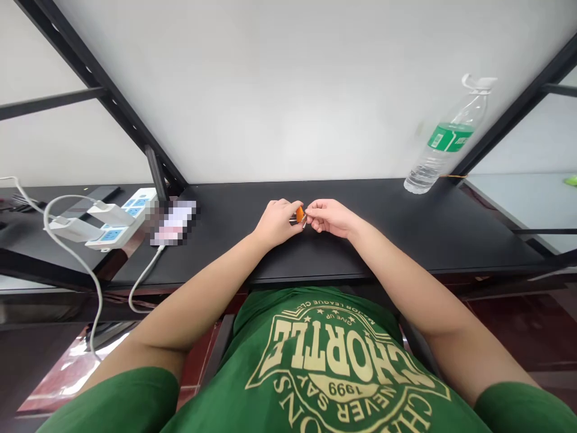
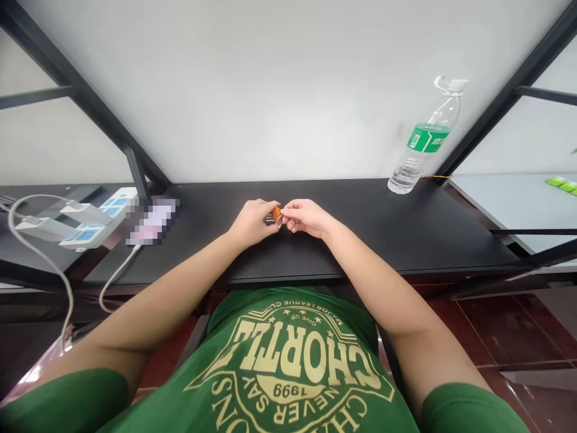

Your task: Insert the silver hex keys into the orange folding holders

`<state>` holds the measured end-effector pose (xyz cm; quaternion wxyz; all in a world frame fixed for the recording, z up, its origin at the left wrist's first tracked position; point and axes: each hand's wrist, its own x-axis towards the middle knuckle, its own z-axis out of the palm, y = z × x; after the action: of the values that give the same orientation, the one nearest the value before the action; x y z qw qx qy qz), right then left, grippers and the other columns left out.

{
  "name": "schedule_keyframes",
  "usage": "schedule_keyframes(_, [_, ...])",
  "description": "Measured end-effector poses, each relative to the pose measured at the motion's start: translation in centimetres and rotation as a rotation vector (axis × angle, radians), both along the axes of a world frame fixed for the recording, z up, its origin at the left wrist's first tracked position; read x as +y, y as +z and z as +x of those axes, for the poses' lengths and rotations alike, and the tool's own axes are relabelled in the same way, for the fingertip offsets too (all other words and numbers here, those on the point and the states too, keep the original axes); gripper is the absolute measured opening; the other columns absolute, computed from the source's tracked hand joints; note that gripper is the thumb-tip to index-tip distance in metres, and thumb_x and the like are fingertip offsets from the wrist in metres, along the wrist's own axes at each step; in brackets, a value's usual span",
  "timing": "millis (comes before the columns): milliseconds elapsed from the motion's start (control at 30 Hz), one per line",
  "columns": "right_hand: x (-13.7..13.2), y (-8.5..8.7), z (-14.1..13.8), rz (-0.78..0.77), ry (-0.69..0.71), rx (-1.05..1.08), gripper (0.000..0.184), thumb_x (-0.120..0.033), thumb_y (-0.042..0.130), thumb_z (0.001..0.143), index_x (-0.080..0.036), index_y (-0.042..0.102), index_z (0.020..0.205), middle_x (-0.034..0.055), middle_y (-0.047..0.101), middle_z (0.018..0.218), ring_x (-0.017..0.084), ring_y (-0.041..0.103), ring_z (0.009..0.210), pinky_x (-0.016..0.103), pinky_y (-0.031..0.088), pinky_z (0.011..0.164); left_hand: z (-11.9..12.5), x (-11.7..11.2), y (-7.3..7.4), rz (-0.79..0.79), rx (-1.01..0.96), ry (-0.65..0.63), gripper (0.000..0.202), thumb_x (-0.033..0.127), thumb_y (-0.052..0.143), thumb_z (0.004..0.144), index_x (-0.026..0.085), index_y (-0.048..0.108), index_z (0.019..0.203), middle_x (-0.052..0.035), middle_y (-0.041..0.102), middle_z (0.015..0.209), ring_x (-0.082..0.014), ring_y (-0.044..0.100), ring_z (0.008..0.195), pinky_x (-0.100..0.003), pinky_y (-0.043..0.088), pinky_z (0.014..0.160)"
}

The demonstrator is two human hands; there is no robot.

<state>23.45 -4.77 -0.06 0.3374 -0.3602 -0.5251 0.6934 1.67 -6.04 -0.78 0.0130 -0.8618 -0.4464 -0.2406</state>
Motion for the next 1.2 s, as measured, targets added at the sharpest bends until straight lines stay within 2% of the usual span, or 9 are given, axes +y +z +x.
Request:
schedule_keyframes(133, [-0.2, -0.1, 0.1, 0.051, 0.041, -0.041, 0.037, -0.036, 0.094, 0.076, -0.019, 0.063, 0.087, -0.0014, 0.069, 0.07, 0.009, 0.058, 0.053, 0.02, 0.05, 0.049, 0.0, 0.0, 0.1, -0.005, -0.001, -0.008, 0.031, 0.034, 0.072, 0.091, 0.025, 0.069, 0.12, -0.0046, 0.081, 0.105, -0.0278, 0.073, 0.104, -0.045, 0.049, 0.102])
schedule_keyframes(267, [-0.3, -0.2, 0.0, 0.2, 0.029, -0.201, 0.033, -0.041, 0.085, 0.084, -0.021, 0.059, 0.084, -0.0042, 0.062, 0.063, 0.009, 0.052, 0.049, 0.022, 0.042, 0.047, 0.2, -0.2, 0.2, -0.008, 0.036, -0.025, 0.028, 0.033, 0.071, 0.091, 0.025, 0.068, 0.117, -0.0048, 0.08, 0.103, -0.028, 0.072, 0.104, -0.046, 0.049, 0.101])
schedule_keyframes(367, [0.2, 0.3, 1.1, 0.405, -0.087, -0.499, 0.019, -0.036, 0.074, 0.093, -0.021, 0.064, 0.088, -0.003, 0.064, 0.069, 0.011, 0.054, 0.055, 0.025, 0.043, 0.055, 0.0, -0.1, 0.1, -0.008, 0.01, -0.026, 0.035, 0.031, 0.069, 0.092, 0.024, 0.066, 0.126, -0.0046, 0.08, 0.105, -0.0276, 0.073, 0.104, -0.047, 0.048, 0.103])
schedule_keyframes(467, [1.3, 0.6, 2.9, 0.621, -0.291, -0.887, 0.013, -0.027, 0.072, 0.092, -0.02, 0.067, 0.082, 0.0009, 0.069, 0.08, 0.014, 0.058, 0.069, 0.027, 0.042, 0.064, -0.3, 0.2, -0.1, -0.012, -0.004, -0.024, 0.039, 0.03, 0.068, 0.091, 0.024, 0.065, 0.129, -0.0038, 0.08, 0.104, -0.0276, 0.073, 0.103, -0.047, 0.048, 0.104])
schedule_keyframes(600, [2.2, 0.4, 4.1, 0.646, -0.234, -1.056, 0.007, -0.02, 0.07, 0.09, -0.02, 0.072, 0.084, 0.003, 0.074, 0.092, 0.016, 0.062, 0.08, 0.028, 0.042, 0.071, -0.6, 0.4, -0.2, -0.005, -0.006, 0.0, 0.038, 0.03, 0.069, 0.091, 0.023, 0.065, 0.128, -0.0046, 0.08, 0.105, -0.0279, 0.073, 0.103, -0.048, 0.049, 0.103])
schedule_keyframes(733, [2.2, -0.1, 3.5, 0.687, -0.149, -1.116, 0.006, -0.024, 0.073, 0.09, -0.021, 0.075, 0.085, 0.0057, 0.076, 0.098, 0.019, 0.065, 0.085, 0.029, 0.044, 0.073, -0.6, 0.4, 0.0, 0.006, -0.006, 0.008, 0.039, 0.03, 0.068, 0.091, 0.024, 0.065, 0.129, -0.0043, 0.081, 0.105, -0.0278, 0.073, 0.102, -0.047, 0.049, 0.103])
schedule_keyframes(833, [1.8, 0.0, 2.8, 0.721, -0.113, -1.184, 0.006, -0.018, 0.072, 0.087, -0.021, 0.074, 0.083, 0.0086, 0.076, 0.103, 0.021, 0.066, 0.089, 0.03, 0.044, 0.073, -0.6, 0.3, 0.0, 0.001, -0.004, 0.006, 0.039, 0.03, 0.068, 0.091, 0.024, 0.066, 0.129, -0.0043, 0.081, 0.106, -0.0276, 0.073, 0.103, -0.047, 0.049, 0.104])
schedule_keyframes(1000, [0.8, 1.0, 2.0, 0.597, -0.031, -1.291, 0.009, -0.017, 0.076, 0.077, -0.022, 0.069, 0.076, 0.0098, 0.076, 0.091, 0.023, 0.065, 0.075, 0.033, 0.041, 0.062, -0.5, 0.3, 0.0, -0.014, 0.008, 0.014, 0.039, 0.03, 0.068, 0.091, 0.025, 0.066, 0.129, -0.0046, 0.081, 0.106, -0.0278, 0.073, 0.104, -0.048, 0.048, 0.105])
schedule_keyframes(1200, [0.2, 1.0, 1.5, 0.635, -0.101, -1.157, 0.009, -0.02, 0.076, 0.078, -0.022, 0.068, 0.083, 0.0078, 0.076, 0.1, 0.021, 0.066, 0.082, 0.031, 0.044, 0.066, -0.4, 0.4, -0.1, -0.007, 0.03, -0.005, 0.039, 0.03, 0.067, 0.091, 0.024, 0.065, 0.13, -0.0045, 0.08, 0.105, -0.0282, 0.072, 0.106, -0.048, 0.047, 0.106])
